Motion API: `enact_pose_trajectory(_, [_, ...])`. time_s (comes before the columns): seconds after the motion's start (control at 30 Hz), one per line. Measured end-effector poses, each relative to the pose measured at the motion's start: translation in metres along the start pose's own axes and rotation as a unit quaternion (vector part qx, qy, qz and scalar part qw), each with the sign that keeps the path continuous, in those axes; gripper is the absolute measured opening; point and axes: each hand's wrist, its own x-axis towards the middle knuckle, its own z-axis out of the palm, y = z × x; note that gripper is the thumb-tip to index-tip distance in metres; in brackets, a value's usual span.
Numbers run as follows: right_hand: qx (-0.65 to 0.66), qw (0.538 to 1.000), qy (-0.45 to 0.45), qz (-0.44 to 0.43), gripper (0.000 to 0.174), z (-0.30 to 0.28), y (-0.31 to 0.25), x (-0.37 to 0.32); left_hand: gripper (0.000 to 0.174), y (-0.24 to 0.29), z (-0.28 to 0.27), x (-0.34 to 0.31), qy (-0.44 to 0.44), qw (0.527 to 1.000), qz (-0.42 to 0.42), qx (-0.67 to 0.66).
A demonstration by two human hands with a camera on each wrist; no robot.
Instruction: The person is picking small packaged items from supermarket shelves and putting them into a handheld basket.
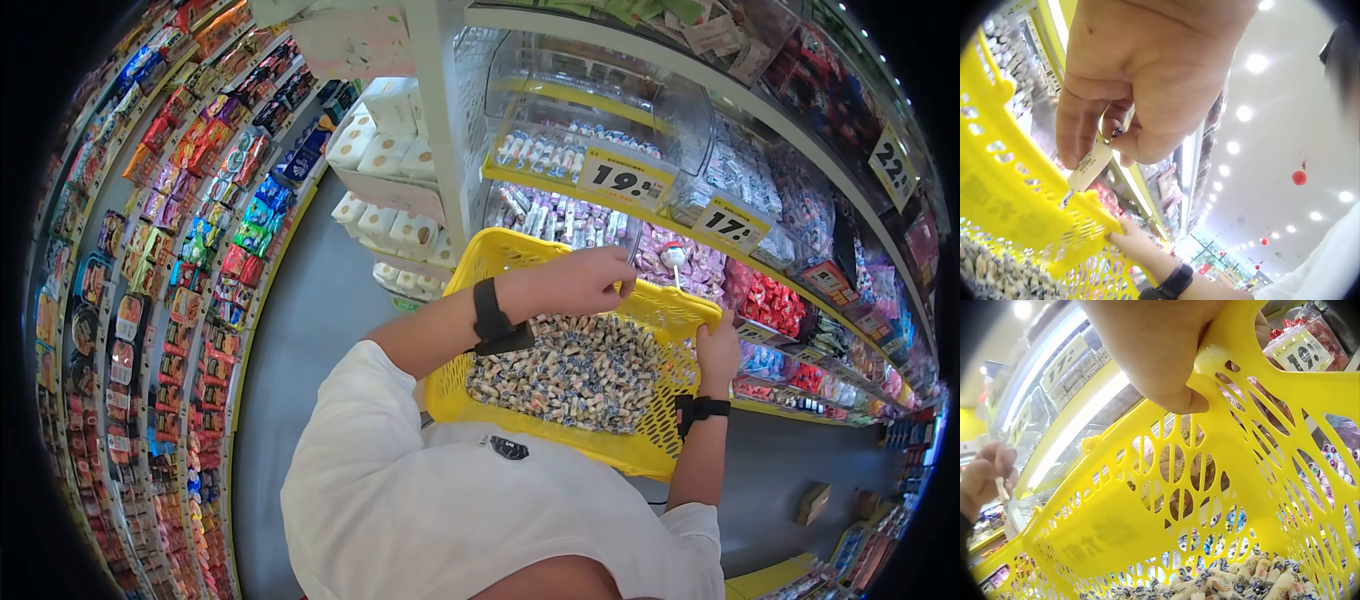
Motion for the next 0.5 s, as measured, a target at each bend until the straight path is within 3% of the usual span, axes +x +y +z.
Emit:
enact_pose_trajectory(0.17, [0.002,1.0,0.002,-0.001,0.048,0.002,0.001,0.0,0.009,0.041,-0.061,0.013,0.106,0.994,0.033,-0.012])
enact_pose_trajectory(0.5, [0.007,1.0,-0.001,0.005,0.049,-0.002,-0.001,0.0,0.01,0.048,-0.132,0.044,0.182,0.977,0.078,0.073])
